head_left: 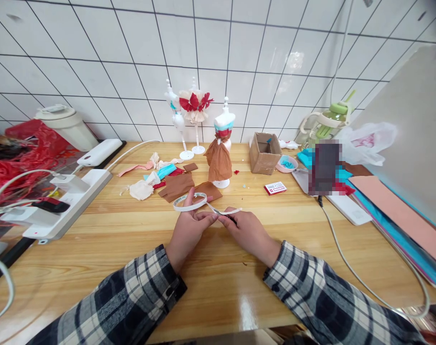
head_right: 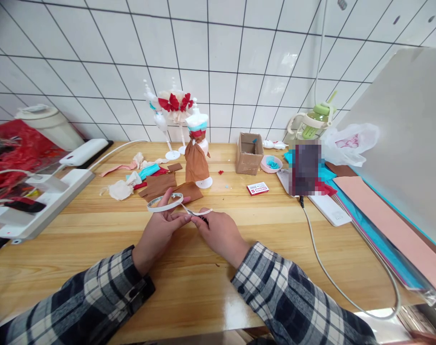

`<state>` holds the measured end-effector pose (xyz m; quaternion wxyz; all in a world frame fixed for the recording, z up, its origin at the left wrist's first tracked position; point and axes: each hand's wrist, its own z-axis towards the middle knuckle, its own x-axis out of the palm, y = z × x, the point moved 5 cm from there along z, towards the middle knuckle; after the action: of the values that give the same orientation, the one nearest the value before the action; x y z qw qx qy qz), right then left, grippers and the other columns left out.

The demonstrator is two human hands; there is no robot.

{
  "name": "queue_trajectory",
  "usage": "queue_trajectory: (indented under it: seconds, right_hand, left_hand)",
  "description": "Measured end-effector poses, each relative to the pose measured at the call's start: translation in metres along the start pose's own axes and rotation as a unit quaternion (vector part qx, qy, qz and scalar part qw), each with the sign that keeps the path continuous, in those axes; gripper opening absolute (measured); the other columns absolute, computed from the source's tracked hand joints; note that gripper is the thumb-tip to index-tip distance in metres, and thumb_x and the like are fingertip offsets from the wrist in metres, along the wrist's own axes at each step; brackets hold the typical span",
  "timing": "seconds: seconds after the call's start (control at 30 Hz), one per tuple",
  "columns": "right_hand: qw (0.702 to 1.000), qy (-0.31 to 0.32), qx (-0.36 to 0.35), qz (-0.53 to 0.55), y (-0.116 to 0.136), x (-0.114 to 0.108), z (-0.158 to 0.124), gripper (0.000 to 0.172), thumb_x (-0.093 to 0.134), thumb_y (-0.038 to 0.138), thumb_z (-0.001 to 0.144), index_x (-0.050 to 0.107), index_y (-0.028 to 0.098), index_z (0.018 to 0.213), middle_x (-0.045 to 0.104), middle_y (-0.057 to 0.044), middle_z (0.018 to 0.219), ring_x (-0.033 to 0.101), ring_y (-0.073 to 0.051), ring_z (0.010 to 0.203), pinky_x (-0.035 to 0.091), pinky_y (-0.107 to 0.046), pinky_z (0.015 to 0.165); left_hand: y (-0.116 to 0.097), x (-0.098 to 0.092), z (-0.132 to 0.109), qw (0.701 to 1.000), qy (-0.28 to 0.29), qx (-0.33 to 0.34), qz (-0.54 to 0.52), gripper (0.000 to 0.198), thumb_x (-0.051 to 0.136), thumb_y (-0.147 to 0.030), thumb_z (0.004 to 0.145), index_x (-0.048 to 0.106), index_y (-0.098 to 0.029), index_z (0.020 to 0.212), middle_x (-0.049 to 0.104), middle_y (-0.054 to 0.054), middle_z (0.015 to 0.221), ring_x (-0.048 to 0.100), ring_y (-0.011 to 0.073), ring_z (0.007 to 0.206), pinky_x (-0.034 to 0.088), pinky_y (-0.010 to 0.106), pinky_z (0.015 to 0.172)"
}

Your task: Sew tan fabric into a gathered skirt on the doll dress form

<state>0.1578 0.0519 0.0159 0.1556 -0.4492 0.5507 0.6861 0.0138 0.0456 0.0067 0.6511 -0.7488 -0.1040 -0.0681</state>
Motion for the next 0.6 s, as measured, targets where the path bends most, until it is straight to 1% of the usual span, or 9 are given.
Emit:
queue_trajectory:
  seconds: [0.13,0.23,0.3,0.37,0.4,0.43,0.47,0.53,0.6]
  right_hand:
    - [0.999,-0.018,0.04,-0.015,-0.01,-0.006,0.001,0.035,0.038,0.046,0.096,0.063,0.021,0.095,0.07,-0.006,0.087,0.062,-0.018,0.078,0.039,-0.026,0.068]
    - [0.995,-0.058,0.078,0.001,-0.026,-0.016,0.005,0.029,0.044,0.046,0.092,0.06,0.022,0.094,0.067,-0.003,0.081,0.058,-0.017,0.071,0.037,-0.026,0.063]
    - [0.986,-0.123,0.105,0.049,-0.038,-0.026,0.007,0.027,0.048,0.044,0.089,0.059,0.021,0.096,0.064,-0.002,0.08,0.055,-0.016,0.067,0.037,-0.026,0.061]
    - [0.962,-0.213,0.116,0.122,-0.045,-0.037,0.004,0.028,0.046,0.041,0.089,0.057,0.02,0.103,0.061,-0.001,0.076,0.051,-0.015,0.063,0.038,-0.025,0.06]
    - [0.951,-0.244,0.106,0.155,-0.045,-0.04,0.002,0.03,0.045,0.04,0.089,0.056,0.019,0.106,0.058,0.0,0.073,0.049,-0.014,0.061,0.038,-0.025,0.059]
    - [0.947,-0.254,0.087,0.179,-0.042,-0.041,0.001,0.031,0.045,0.04,0.089,0.057,0.018,0.108,0.054,0.002,0.069,0.046,-0.013,0.059,0.038,-0.025,0.057]
    - [0.95,-0.239,0.064,0.191,-0.037,-0.039,0.0,0.033,0.046,0.04,0.088,0.058,0.018,0.11,0.05,0.003,0.064,0.043,-0.013,0.056,0.036,-0.024,0.055]
    - [0.969,-0.164,0.021,0.184,-0.023,-0.029,0.0,0.033,0.052,0.043,0.085,0.062,0.02,0.107,0.041,0.006,0.056,0.038,-0.012,0.051,0.032,-0.023,0.051]
    - [0.982,-0.103,0.005,0.16,-0.012,-0.019,-0.001,0.03,0.057,0.044,0.083,0.066,0.021,0.1,0.039,0.007,0.053,0.037,-0.01,0.048,0.03,-0.023,0.049]
  left_hand:
    - [-0.001,0.001,0.0,1.0,0.004,0.005,-0.013,0.108,0.078,-0.016,0.064,0.013,-0.031,0.149,0.061,0.007,0.122,0.062,0.0072,0.067,0.052,0.023,0.071]
    - [-0.001,0.0,0.0,1.0,0.004,0.008,-0.017,0.109,0.077,-0.015,0.063,0.012,-0.031,0.149,0.06,0.007,0.125,0.061,0.0062,0.067,0.051,0.022,0.069]
    - [0.001,-0.002,0.001,1.0,0.003,0.004,-0.016,0.109,0.077,-0.014,0.063,0.012,-0.032,0.149,0.058,0.007,0.127,0.061,0.006,0.068,0.051,0.021,0.07]
    - [0.002,-0.003,0.001,1.0,0.001,0.0,-0.01,0.107,0.077,-0.014,0.064,0.014,-0.033,0.148,0.057,0.007,0.129,0.062,0.0056,0.068,0.051,0.021,0.071]
    - [0.003,-0.003,0.001,1.0,0.001,-0.002,-0.005,0.105,0.076,-0.014,0.065,0.015,-0.034,0.148,0.057,0.007,0.129,0.062,0.0055,0.068,0.052,0.021,0.071]
    - [0.003,-0.002,0.001,1.0,0.003,-0.001,0.001,0.104,0.076,-0.014,0.065,0.016,-0.034,0.148,0.056,0.007,0.13,0.062,0.0054,0.068,0.052,0.022,0.071]
    - [0.002,-0.002,0.001,1.0,0.006,0.0,0.006,0.103,0.076,-0.015,0.065,0.016,-0.034,0.147,0.056,0.008,0.13,0.063,0.0054,0.068,0.052,0.022,0.071]
    - [0.002,0.001,-0.001,1.0,0.016,0.003,0.012,0.103,0.075,-0.015,0.065,0.016,-0.034,0.147,0.054,0.009,0.132,0.063,0.0059,0.068,0.053,0.023,0.07]
    - [0.001,0.002,-0.002,1.0,0.023,0.004,0.013,0.104,0.075,-0.015,0.065,0.015,-0.034,0.147,0.054,0.009,0.133,0.064,0.0067,0.069,0.053,0.023,0.07]
